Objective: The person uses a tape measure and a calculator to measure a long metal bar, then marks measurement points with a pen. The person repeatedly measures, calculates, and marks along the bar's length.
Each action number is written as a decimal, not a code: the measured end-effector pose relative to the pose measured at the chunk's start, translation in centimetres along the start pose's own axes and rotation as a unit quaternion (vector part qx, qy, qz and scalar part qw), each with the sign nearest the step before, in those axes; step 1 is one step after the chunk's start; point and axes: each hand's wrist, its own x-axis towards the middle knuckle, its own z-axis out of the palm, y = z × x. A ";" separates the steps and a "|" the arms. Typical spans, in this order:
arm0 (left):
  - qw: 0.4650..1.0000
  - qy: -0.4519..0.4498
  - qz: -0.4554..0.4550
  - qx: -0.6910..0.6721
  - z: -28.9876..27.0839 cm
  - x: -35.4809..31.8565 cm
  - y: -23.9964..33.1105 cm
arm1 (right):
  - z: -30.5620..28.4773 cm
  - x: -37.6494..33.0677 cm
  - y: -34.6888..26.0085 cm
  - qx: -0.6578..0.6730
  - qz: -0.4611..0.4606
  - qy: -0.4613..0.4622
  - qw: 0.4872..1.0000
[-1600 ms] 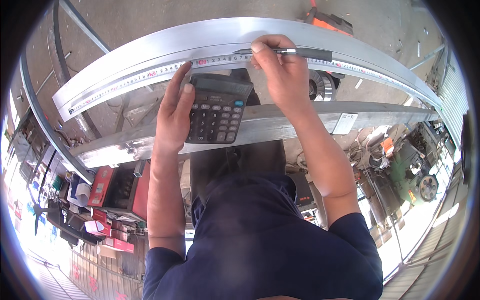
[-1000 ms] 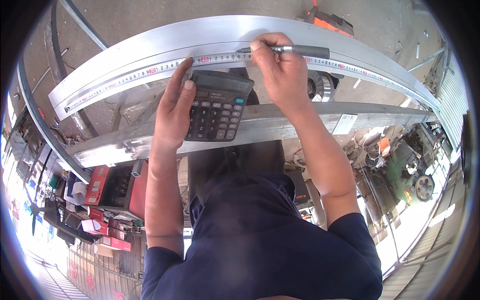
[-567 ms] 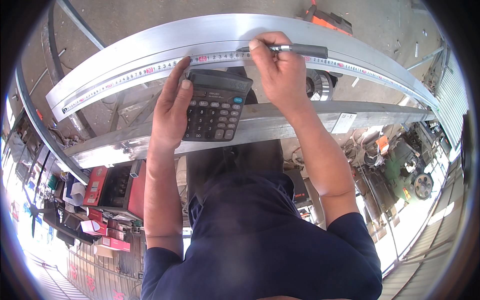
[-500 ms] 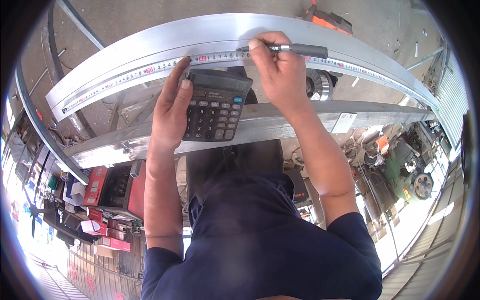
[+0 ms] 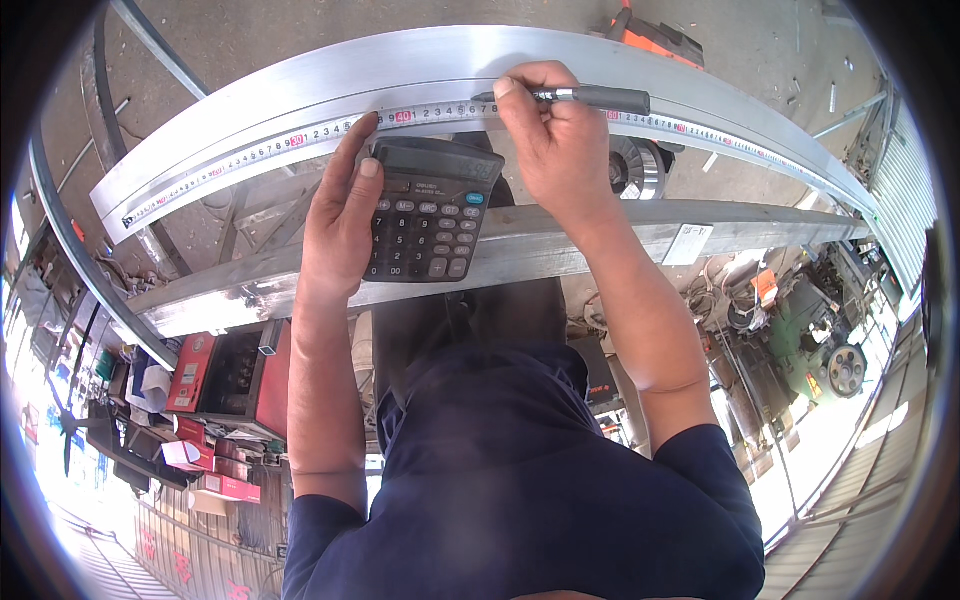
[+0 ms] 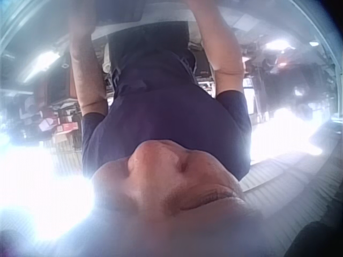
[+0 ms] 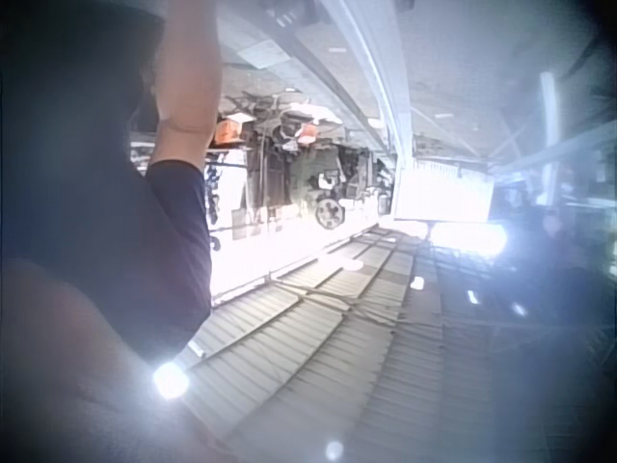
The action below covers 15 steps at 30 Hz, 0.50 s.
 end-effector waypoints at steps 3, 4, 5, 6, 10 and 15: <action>1.000 0.000 -0.005 0.007 -0.1 0.0 0.0 | 0.0 0.0 -0.1 0.004 -0.001 -0.003 1.000; 1.000 0.000 -0.005 0.006 -0.1 0.0 0.0 | 0.0 0.0 -0.1 0.008 0.001 -0.003 1.000; 1.000 -0.002 -0.005 -0.004 -0.1 0.0 -0.1 | 0.0 0.0 -0.1 0.019 0.004 -0.004 1.000; 1.000 -0.001 -0.004 0.004 -0.1 0.0 -0.1 | 0.1 0.0 -0.1 0.012 0.003 -0.003 1.000; 1.000 -0.002 -0.003 0.001 -0.2 0.0 -0.2 | 0.2 0.0 0.1 0.011 -0.005 -0.001 1.000; 1.000 -0.002 -0.003 0.000 -0.2 0.0 -0.1 | 0.3 0.0 0.2 0.012 -0.002 0.001 1.000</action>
